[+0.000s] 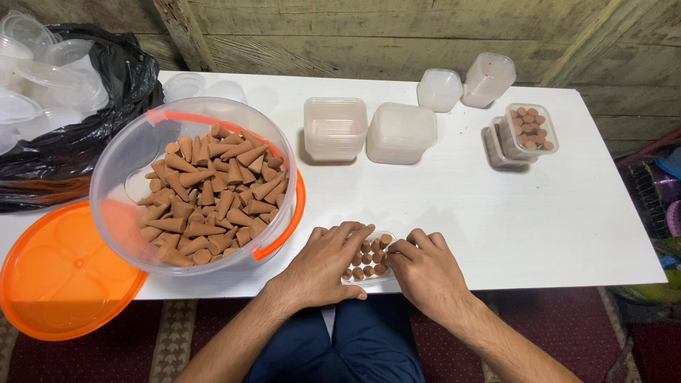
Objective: The person picks cone-shaped brown objects from a large transparent container and places them one by one into a small clear plastic container. The person repeats this process, filling the small container with the objects.
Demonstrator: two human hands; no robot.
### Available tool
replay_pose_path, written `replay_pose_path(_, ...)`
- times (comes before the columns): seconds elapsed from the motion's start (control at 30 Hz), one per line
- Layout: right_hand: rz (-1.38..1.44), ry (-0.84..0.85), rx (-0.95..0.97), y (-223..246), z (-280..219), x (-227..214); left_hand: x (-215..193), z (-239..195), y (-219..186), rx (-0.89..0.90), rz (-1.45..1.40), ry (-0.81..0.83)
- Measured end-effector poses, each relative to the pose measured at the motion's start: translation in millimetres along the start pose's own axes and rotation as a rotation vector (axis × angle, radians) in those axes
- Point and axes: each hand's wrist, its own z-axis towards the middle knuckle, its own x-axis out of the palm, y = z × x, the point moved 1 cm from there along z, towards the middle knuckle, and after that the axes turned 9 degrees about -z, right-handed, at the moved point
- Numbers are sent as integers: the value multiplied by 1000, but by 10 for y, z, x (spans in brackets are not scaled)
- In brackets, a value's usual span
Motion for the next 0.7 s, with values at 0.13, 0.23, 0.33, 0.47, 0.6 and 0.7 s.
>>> replay_pose_path(0.13, -9, 18, 10, -5, -5, 28, -5, -7, -5, 5, 10, -3)
replay_pose_path(0.23, 33, 40, 44, -18, 17, 32, -4, -7, 0, 11, 10, -13)
replay_pose_path(0.33, 49, 30, 61, -20, 30, 26, -6, -7, -1, -2, 10, -11)
replay_pose_path(0.47, 64, 24, 66, -28, 45, 9, -10, -6, -1, 0, 21, -8)
replay_pose_path(0.6, 67, 26, 63, -36, 48, -5, -8, -4, -1, 6, 29, -16)
replay_pose_path(0.7, 74, -4, 68, -27, 64, -52, -25, -2, -18, -15, 17, 9)
